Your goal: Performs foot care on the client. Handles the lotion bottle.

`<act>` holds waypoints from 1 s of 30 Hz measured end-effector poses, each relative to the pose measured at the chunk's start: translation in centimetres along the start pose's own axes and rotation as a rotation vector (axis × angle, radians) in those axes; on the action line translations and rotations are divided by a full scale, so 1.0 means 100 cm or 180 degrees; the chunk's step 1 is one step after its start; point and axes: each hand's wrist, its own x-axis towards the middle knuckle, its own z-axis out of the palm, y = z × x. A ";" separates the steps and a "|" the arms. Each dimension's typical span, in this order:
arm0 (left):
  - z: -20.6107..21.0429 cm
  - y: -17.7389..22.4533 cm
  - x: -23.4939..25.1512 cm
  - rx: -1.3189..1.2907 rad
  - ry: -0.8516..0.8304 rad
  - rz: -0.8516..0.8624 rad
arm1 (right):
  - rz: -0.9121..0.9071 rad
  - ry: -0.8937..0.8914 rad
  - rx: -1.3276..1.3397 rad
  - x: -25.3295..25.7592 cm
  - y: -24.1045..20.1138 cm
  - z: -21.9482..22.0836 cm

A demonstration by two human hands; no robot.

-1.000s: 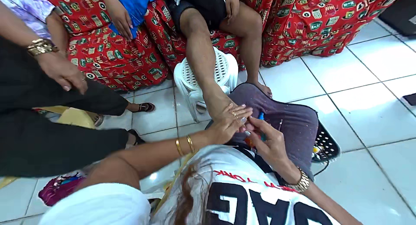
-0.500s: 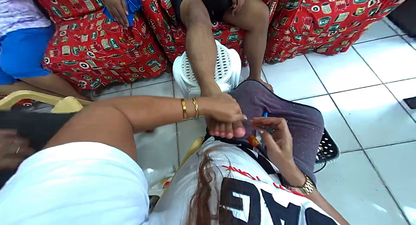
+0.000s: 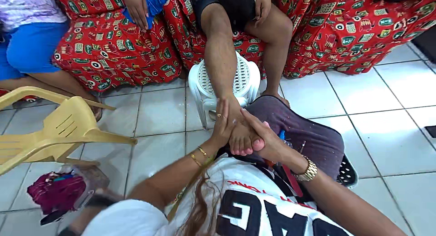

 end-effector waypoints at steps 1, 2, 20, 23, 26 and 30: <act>0.005 0.007 0.002 -0.0538 0.0175 -0.0749 | 0.0046 -0.0033 -0.0052 0.001 -0.004 -0.001; 0.008 0.018 0.004 -0.1140 0.0319 -0.1508 | 0.0088 -0.0025 -0.0044 0.000 -0.009 0.000; -0.006 0.042 0.048 0.1212 -0.1489 0.1071 | 0.0487 0.0847 -0.0316 -0.050 -0.032 -0.016; -0.019 0.100 0.094 0.2227 -0.2433 0.0303 | -0.0007 0.0967 -0.0376 -0.058 -0.064 -0.068; -0.034 0.023 0.144 0.2022 -0.2880 0.1060 | -0.0848 0.1142 -0.0693 -0.062 -0.123 -0.115; -0.009 0.073 0.088 0.1849 -0.3321 0.0761 | -0.0115 0.1285 -0.0400 -0.064 -0.213 -0.093</act>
